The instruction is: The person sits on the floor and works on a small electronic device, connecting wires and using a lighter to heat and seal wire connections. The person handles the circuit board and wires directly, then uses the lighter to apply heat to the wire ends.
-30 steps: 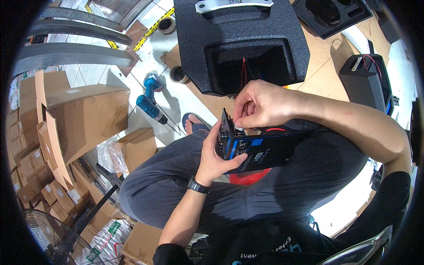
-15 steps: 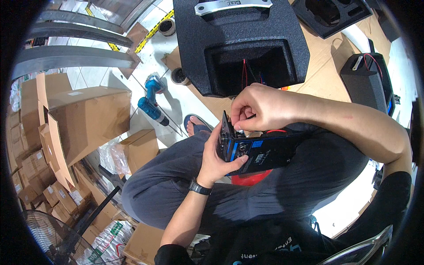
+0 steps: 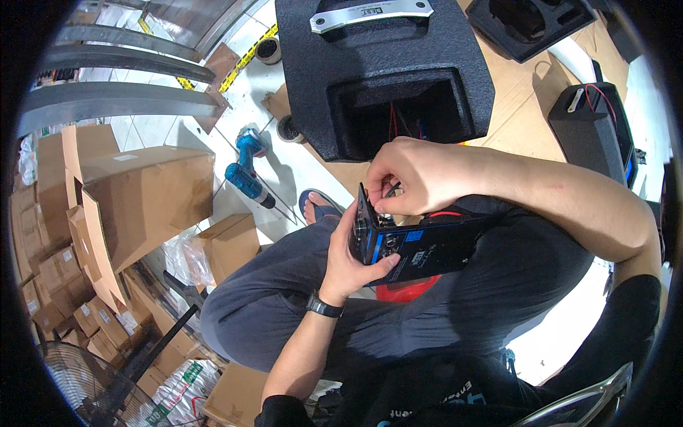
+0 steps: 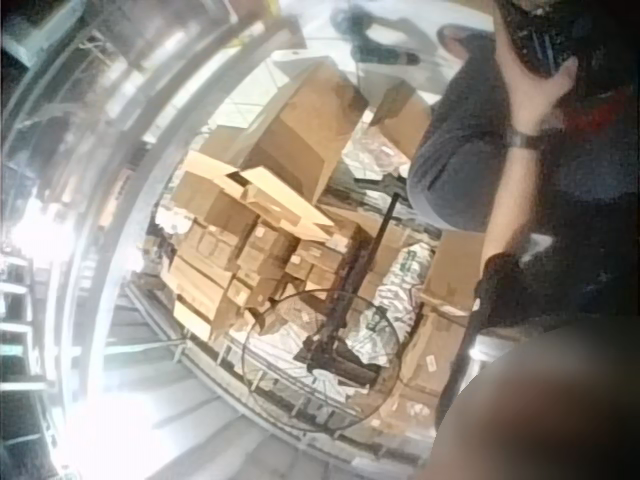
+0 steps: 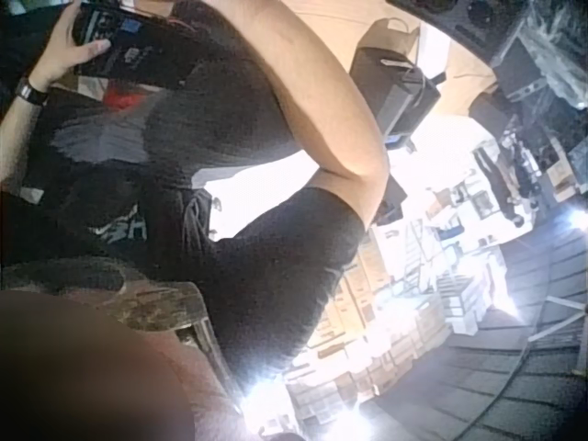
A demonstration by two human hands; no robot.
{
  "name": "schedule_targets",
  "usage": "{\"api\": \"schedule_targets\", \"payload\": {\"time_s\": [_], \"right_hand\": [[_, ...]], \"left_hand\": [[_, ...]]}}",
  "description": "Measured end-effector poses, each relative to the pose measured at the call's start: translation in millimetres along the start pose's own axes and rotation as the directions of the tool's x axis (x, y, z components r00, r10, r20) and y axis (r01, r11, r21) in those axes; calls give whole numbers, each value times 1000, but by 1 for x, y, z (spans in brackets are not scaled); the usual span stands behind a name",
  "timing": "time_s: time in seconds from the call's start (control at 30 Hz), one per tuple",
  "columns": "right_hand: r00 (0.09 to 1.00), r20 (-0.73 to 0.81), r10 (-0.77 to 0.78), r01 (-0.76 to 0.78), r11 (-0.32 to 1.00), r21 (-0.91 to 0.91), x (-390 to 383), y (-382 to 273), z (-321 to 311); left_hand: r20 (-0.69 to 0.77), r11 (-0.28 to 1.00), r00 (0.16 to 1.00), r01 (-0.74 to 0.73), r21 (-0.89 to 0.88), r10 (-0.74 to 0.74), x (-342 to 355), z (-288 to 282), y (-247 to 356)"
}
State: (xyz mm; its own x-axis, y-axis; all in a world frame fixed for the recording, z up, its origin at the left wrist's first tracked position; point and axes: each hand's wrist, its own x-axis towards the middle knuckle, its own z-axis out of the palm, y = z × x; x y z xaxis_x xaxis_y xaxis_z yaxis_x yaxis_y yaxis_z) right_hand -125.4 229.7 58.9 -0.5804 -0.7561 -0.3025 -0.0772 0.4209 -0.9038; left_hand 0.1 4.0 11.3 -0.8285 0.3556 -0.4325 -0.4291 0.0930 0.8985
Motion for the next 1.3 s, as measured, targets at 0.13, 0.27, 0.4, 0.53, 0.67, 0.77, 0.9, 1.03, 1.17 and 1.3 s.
{"api": "schedule_targets", "payload": {"time_s": [0.13,0.27,0.4,0.53,0.67,0.77,0.9,1.03,1.17,1.3], "right_hand": [[1000,-6,-25,24,999,-38,4,-1,-2],[1000,23,-1,3,996,-84,5,-6,-5],[991,109,75,-49,974,-220,6,-18,-10],[972,195,131,-76,961,-267,11,-26,-15],[985,141,96,-48,948,-314,12,-28,-11],[980,188,68,-10,955,-295,15,-27,-13],[988,138,62,-26,968,-251,14,-28,-25],[996,46,-78,84,984,-154,14,-31,-35],[962,-122,-243,244,970,-8,11,-31,-36],[921,-230,-315,335,941,51,12,-33,-35]], "left_hand": [[7,1000,1000,-14,19,14,1,-1,-1],[-3,999,1000,-17,28,17,0,0,0],[-2,1000,1000,0,12,0,0,0,1],[15,1000,1000,13,22,-13,1,-1,1],[12,995,999,-52,89,51,2,-1,4],[4,986,998,-69,152,69,1,-3,10],[-19,965,994,-100,241,108,-2,-11,26],[6,902,970,-230,365,245,-1,-32,56],[166,757,951,-308,576,261,-2,-70,112],[237,716,971,-187,672,32,-7,-107,184]]}}
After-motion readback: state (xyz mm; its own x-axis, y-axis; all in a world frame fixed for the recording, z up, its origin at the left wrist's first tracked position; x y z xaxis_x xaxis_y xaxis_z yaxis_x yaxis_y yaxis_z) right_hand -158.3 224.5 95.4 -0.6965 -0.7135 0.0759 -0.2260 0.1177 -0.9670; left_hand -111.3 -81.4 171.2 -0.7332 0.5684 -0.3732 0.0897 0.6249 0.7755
